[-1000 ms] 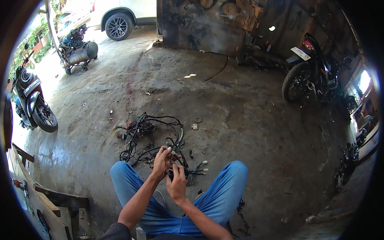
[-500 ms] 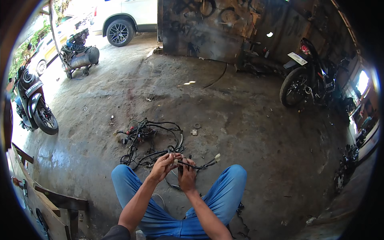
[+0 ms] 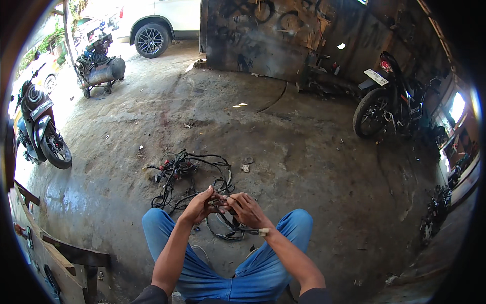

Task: Repairing or modifying a motorcycle wiring harness by cutting tape and inspecting wires.

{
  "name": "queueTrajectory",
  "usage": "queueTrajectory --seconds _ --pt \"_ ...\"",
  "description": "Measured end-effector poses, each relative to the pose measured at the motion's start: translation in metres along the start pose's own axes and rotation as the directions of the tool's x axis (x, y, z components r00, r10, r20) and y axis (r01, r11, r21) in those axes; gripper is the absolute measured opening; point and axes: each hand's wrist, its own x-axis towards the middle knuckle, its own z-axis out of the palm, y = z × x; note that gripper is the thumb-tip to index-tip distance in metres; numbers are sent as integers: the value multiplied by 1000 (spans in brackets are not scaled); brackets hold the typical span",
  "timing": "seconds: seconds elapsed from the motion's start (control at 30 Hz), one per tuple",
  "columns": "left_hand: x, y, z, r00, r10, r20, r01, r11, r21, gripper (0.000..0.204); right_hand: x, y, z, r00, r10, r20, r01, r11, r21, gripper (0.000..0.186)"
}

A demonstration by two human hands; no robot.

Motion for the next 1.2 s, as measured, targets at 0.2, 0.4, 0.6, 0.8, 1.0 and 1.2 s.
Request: queueTrajectory --seconds 0.2,0.4,0.6,0.8,1.0,1.2 --pt "5 -6 0 999 -35 23 29 973 228 44 12 19 -18 997 -83 6 83 995 -46 32" --pt "17 -14 4 987 120 -107 -63 901 430 42 5 16 -21 1000 14 25 -13 999 -45 29" --pt "33 -29 -5 978 172 -119 -95 872 481 39 1 12 -21 990 135 -28 -136 990 -33 29" --pt "33 -32 4 957 278 -77 -149 706 692 40 -7 12 -23 975 217 -41 -218 975 -40 31" --pt "29 -27 7 902 418 113 -258 308 916 41 -11 12 -29 972 227 -58 -230 972 -44 30" --pt "29 -31 0 877 474 75 -221 259 940 36 -17 -11 -31 969 247 -3 -247 968 38 28"
